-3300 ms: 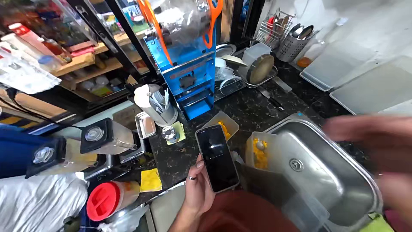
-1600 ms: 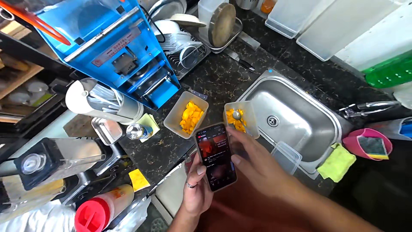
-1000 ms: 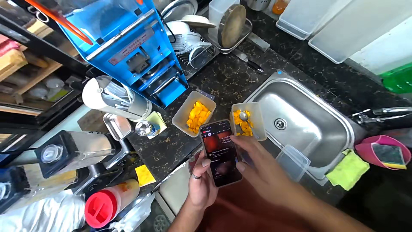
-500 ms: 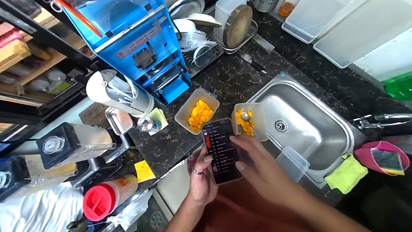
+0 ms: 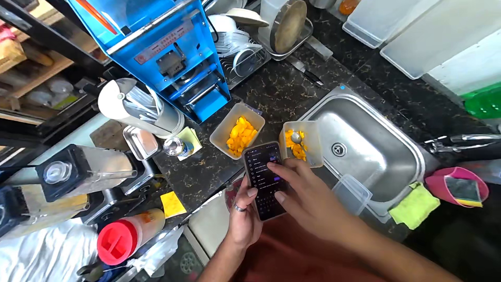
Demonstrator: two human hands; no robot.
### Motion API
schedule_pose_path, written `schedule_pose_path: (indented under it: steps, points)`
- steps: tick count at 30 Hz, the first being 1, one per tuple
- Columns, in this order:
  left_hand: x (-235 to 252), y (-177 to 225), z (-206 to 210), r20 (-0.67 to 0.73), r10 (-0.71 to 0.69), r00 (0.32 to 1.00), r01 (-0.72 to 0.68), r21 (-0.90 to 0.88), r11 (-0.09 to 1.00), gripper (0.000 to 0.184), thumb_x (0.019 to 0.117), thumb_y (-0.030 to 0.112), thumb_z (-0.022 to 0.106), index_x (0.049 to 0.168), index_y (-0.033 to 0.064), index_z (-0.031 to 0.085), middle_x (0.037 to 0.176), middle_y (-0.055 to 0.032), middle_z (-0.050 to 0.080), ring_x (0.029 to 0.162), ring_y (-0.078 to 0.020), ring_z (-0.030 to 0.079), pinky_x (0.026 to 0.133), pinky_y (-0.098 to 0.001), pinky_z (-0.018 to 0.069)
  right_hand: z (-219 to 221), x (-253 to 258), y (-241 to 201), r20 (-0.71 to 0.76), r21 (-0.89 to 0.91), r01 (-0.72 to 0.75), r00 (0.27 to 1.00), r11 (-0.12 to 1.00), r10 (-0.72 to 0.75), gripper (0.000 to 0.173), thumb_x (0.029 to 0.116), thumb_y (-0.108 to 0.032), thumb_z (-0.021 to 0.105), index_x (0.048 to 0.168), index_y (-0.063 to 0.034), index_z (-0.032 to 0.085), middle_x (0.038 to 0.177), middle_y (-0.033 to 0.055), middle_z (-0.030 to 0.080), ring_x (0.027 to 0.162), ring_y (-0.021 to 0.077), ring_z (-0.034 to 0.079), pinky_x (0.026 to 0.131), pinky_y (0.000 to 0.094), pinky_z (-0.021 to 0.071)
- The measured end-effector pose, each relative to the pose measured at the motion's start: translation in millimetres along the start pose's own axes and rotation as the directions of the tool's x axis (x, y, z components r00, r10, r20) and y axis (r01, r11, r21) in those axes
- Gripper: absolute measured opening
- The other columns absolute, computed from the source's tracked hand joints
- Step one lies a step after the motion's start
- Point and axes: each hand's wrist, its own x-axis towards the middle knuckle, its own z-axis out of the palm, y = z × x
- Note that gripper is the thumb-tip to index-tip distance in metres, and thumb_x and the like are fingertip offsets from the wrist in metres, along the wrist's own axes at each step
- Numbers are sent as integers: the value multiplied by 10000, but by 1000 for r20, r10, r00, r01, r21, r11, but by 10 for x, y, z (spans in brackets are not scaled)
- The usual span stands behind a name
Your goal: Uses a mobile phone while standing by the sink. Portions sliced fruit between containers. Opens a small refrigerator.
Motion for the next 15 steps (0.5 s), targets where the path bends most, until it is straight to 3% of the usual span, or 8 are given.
schedule_pose_path:
  steps: [15]
  points:
    - [-12,57,21,-68,-19,998,16,-36,999,428,986,248,545,1386,98,521,1217,-145,685,1126,-243,684,967,-452,564,20,-50,-21,57,-55,12,998,998,-9,445,1040,-416,479,1474,-342,547,1351,146,523,1124,171,587,910,337,545]
